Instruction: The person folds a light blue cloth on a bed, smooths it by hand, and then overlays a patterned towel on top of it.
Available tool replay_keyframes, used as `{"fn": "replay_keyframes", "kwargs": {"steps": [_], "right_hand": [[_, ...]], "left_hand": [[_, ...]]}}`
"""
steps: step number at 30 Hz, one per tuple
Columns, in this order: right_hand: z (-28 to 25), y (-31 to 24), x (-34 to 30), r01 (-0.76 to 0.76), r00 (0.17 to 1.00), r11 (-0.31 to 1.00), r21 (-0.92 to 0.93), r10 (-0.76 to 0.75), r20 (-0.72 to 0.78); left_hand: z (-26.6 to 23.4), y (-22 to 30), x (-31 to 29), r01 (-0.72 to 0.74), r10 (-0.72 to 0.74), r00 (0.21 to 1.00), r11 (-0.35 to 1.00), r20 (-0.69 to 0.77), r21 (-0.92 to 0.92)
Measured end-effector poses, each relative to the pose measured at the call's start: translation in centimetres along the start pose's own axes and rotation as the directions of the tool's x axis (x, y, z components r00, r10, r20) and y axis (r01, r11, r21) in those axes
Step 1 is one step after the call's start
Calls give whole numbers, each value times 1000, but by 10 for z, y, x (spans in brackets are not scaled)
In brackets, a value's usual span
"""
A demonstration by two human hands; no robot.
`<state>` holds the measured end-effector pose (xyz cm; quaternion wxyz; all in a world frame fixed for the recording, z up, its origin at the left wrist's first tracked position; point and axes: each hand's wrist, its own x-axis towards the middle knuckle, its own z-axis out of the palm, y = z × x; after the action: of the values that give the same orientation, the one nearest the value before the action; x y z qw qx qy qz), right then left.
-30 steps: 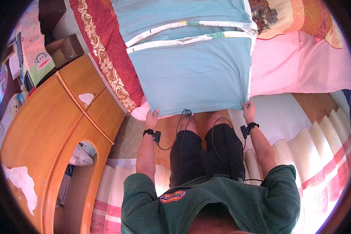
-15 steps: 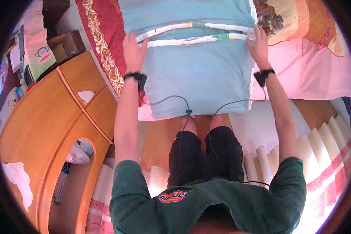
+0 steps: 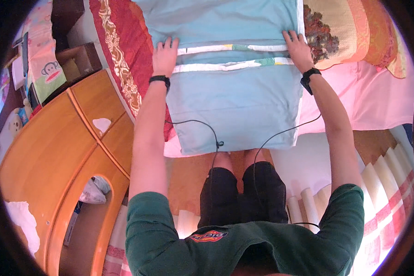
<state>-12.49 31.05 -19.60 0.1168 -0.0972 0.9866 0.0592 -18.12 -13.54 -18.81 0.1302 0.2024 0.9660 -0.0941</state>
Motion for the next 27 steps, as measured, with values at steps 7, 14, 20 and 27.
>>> {"fn": "replay_keyframes", "kwargs": {"steps": [7,14,20,27], "right_hand": [[-12,15,-48,152,987,985,-77,-156,-40],[11,6,-67,78,990,997,-19,-75,118],[-32,58,48,-172,866,785,595,-167,471],[-26,126,193,-511,779,435,742,599,185]], "left_hand": [[-13,-20,-39,-276,277,960,961,-35,18],[16,-4,-69,-256,256,967,964,13,64],[-42,-42,31,121,-35,986,816,161,-566],[-101,-80,182,560,-485,721,-11,494,-829]]}}
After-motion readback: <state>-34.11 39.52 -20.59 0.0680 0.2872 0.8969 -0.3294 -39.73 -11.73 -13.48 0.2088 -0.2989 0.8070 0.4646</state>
